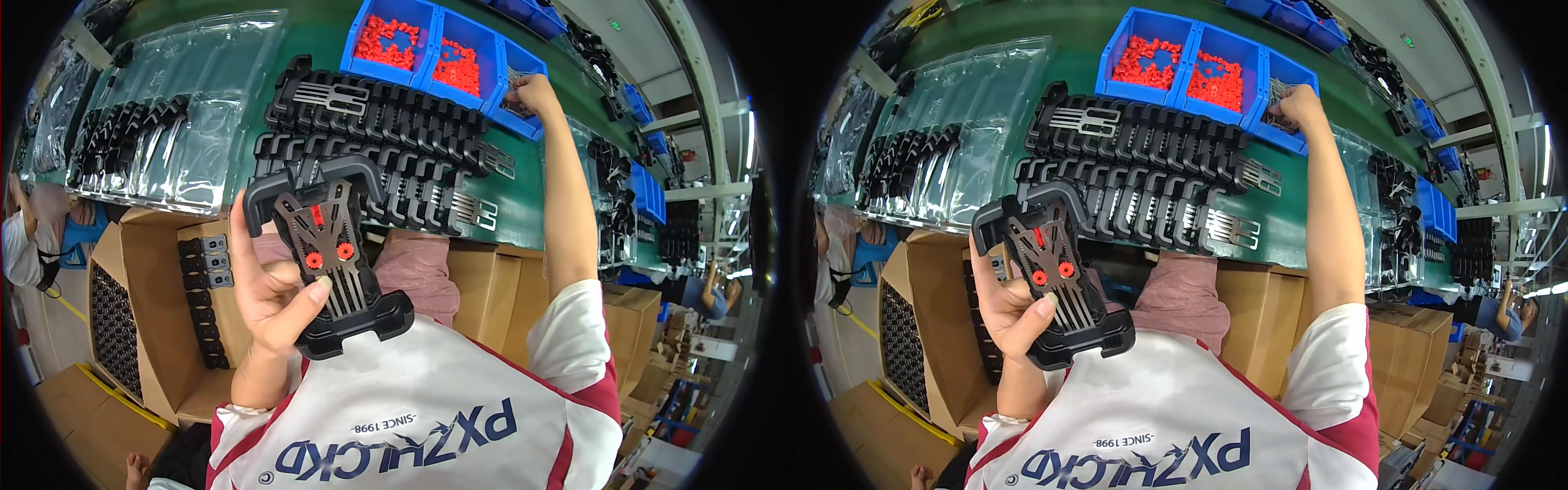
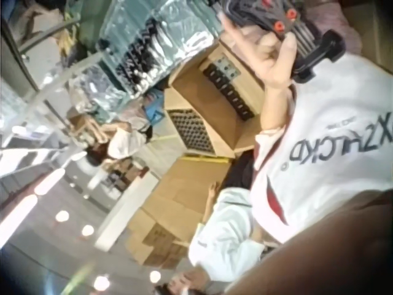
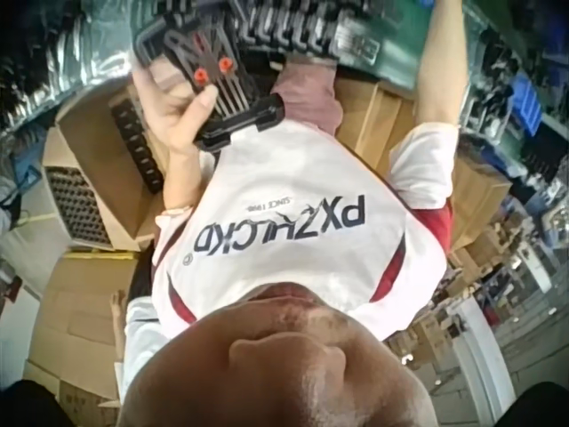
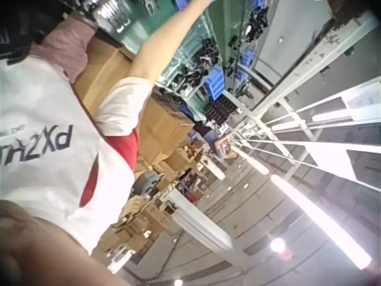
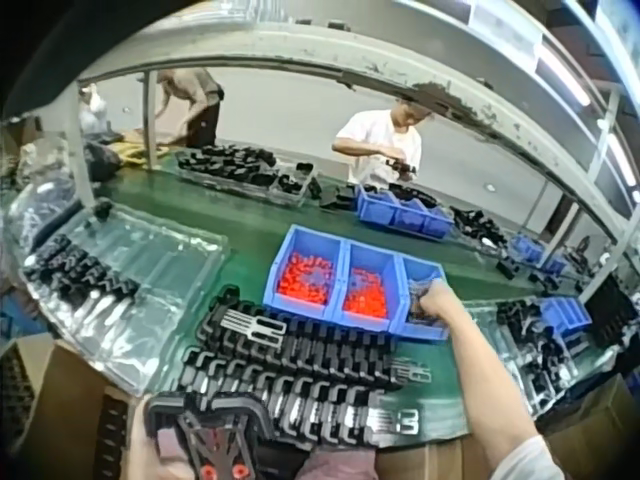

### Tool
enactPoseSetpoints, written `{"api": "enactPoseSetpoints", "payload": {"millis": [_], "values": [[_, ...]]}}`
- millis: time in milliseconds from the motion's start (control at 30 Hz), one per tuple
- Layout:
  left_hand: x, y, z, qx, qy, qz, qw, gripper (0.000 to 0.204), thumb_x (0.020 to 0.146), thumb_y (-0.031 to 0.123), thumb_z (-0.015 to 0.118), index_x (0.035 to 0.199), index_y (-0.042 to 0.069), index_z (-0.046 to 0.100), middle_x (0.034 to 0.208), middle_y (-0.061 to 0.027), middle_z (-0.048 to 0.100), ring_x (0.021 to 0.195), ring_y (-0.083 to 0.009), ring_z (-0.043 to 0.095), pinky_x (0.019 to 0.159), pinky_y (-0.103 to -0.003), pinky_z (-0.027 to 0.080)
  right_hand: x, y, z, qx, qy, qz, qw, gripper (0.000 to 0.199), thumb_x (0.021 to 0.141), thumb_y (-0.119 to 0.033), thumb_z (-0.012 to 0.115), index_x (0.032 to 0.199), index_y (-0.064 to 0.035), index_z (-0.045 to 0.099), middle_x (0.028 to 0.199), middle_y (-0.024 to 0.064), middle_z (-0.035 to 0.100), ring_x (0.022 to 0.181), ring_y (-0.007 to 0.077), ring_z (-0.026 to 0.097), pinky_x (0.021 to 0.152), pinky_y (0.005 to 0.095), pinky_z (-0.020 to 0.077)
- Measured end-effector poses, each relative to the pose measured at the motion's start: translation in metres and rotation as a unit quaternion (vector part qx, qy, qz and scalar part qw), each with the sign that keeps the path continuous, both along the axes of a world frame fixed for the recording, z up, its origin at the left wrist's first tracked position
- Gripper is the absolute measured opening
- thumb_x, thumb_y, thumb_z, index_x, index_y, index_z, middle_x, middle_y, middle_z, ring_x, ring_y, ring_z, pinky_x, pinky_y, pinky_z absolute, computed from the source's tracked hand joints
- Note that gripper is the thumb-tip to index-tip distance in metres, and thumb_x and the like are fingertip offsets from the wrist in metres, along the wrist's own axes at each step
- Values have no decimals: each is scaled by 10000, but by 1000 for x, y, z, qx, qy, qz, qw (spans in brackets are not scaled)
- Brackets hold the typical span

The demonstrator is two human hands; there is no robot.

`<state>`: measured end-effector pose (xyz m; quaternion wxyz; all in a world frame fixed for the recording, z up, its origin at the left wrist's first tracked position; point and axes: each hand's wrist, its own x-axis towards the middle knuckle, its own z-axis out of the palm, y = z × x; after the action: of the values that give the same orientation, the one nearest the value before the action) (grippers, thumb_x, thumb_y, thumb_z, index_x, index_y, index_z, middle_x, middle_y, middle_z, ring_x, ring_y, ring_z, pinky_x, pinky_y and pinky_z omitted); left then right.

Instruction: Manually assembling small plastic components into a bracket frame at a workbench.

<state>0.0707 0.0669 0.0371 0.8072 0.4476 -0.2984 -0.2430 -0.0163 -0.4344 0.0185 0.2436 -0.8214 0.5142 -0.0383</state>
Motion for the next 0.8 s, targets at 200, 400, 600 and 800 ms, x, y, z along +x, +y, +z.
{"api": "enactPoseSetpoints", "payload": {"millis": [200, 400, 600, 800], "values": [[1, 6, -5, 8, 49, 6, 999, 977, 701, -106, 510, 1481, 43, -58, 968, -226, 664, 620, -152, 617, 551, -144, 410, 0, 47, 32, 121, -156, -25, 980, 215, 792, 25, 588, 1001, 72, 611, 730, 122, 619, 579, 148, 569, 485, 234, 480], [-1, -3, -6, -7, 75, 15, 997, 979, 707, -115, 505, 1483, 60, -65, 1046, -256, 640, 555, -122, 598, 498, -147, 400, -10, 37, 20, 170, -367, -94, 910, 141, 796, 13, 562, 904, 85, 617, 708, 130, 614, 611, 182, 605, 539, 225, 519], [1, -4, -4, -6, 89, 8, 996, 991, 708, -118, 509, 1485, 77, -75, 1102, -262, 617, 580, -136, 615, 516, -159, 425, -6, 39, 19, 126, -370, -88, 916, 171, 779, 1, 540, 904, 71, 633, 726, 148, 629, 619, 186, 618, 561, 243, 530], [2, -3, -9, -12, 63, -19, 998, 993, 708, -120, 507, 1485, 78, -79, 1112, -265, 611, 594, -146, 625, 527, -162, 437, 5, 33, 2, -92, -34, 7, 995, 176, 744, -40, 548, 842, 52, 661, 744, 185, 644, 630, 239, 635, 594, 294, 539]]}}
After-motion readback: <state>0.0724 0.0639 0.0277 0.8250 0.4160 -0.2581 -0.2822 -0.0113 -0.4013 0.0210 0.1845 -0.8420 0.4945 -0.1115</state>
